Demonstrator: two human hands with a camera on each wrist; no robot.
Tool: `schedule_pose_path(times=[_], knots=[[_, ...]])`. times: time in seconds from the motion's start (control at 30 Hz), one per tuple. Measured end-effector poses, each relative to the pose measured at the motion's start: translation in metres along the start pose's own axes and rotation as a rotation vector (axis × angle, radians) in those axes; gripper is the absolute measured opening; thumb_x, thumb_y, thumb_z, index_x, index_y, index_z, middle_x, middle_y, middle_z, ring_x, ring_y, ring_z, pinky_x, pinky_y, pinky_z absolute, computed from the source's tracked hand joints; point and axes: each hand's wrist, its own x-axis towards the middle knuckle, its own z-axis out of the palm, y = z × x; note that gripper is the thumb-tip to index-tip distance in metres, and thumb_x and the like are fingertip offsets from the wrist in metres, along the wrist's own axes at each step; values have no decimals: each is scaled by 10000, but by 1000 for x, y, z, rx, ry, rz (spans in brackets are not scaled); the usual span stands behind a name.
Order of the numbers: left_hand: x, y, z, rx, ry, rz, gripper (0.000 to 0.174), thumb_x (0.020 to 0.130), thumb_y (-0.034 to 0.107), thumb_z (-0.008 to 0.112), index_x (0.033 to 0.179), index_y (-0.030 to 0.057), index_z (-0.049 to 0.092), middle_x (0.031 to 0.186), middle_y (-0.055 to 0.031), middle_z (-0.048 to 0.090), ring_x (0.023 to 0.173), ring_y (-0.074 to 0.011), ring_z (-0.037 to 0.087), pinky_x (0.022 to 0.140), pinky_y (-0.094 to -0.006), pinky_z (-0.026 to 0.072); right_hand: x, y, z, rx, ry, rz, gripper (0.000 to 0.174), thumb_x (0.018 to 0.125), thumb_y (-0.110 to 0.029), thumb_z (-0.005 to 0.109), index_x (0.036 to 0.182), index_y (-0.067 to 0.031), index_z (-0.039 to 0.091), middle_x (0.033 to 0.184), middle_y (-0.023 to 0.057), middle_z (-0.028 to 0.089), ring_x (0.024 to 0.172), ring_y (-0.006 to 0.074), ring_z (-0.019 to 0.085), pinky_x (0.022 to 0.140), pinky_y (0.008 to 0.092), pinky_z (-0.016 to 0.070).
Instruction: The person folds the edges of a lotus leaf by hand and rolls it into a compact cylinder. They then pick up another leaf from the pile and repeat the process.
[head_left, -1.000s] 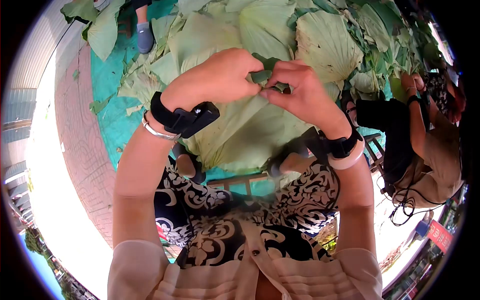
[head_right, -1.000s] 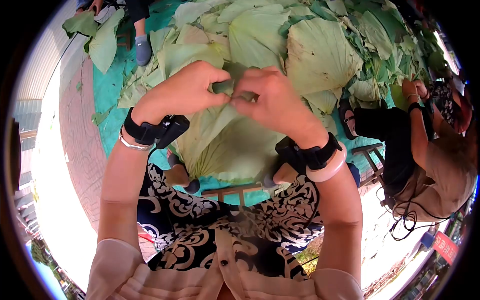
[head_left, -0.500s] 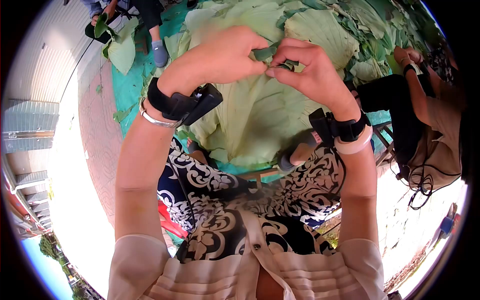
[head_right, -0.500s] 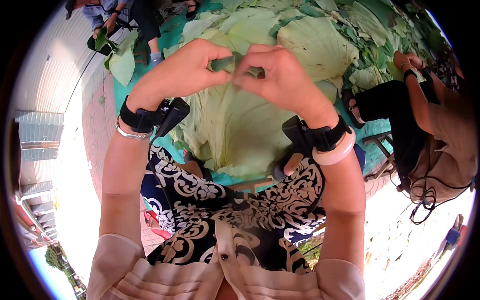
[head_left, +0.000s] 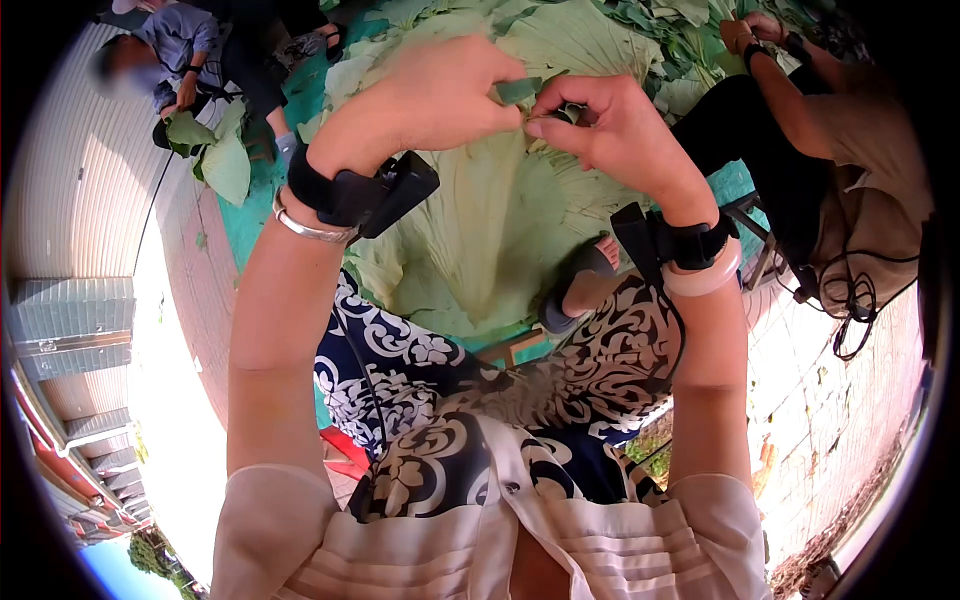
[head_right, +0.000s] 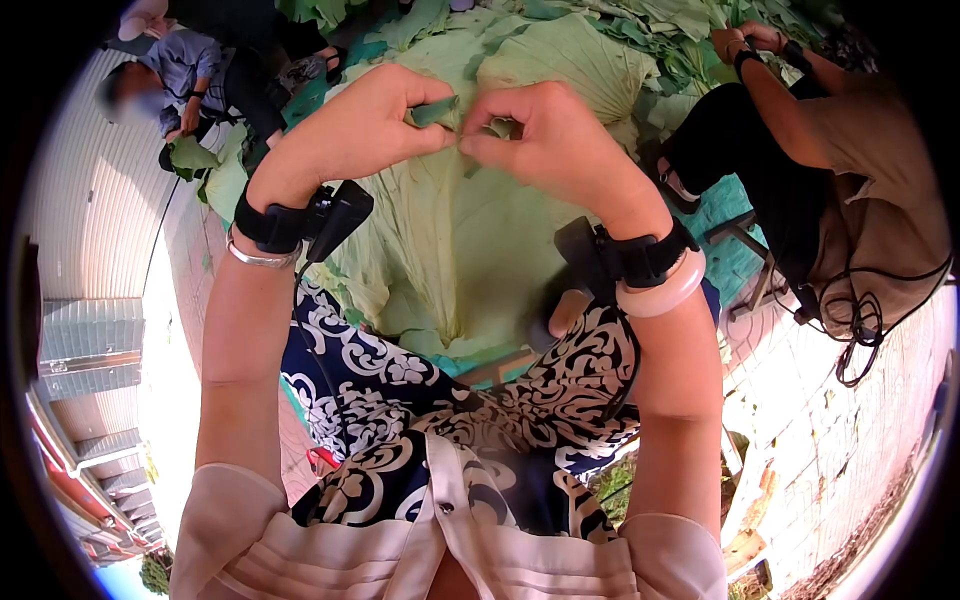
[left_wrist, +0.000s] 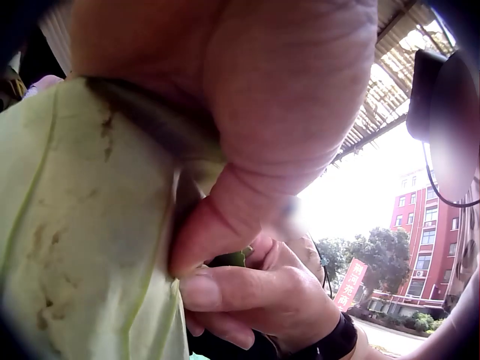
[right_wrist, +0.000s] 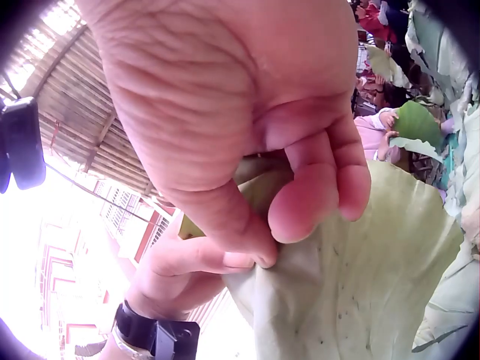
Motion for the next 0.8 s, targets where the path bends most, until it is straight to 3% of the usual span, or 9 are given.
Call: schedule_pose_path(times=[0.13,0.27,0.47,0.67,0.8], knots=[[14,-1,13,-66,-25,-44,239,843,120,673,966,-65,587,676,-30,423,634,-89,357,536,-307,347,2,26,-8,80,-1,-36,130,844,-157,712,894,-38,719,608,25,555,554,92,486,525,282,386],[18,2,23,-117,-8,-85,190,837,126,680,909,-36,611,665,8,451,648,-65,382,553,-290,341,0,45,-7,53,56,-160,153,792,-155,719,890,-38,722,659,95,618,580,191,547,564,333,438],[-5,-5,27,-246,46,-144,153,843,126,675,870,-18,630,695,46,486,679,-50,413,589,-266,357,-3,29,7,-75,105,-246,201,724,-186,735,876,-56,722,704,156,631,623,305,601,602,378,486],[-27,-3,20,-452,46,-214,135,859,132,670,915,9,670,799,71,572,777,-36,485,708,-227,409,-4,15,25,-108,208,-407,162,725,-175,729,831,-54,700,716,145,644,653,326,626,609,403,499],[-34,-8,20,-502,92,-195,167,863,139,682,958,1,690,822,67,604,793,-32,514,721,-221,424,-4,10,33,-150,212,-396,150,746,-142,725,848,-38,692,753,134,653,667,298,624,615,383,496]])
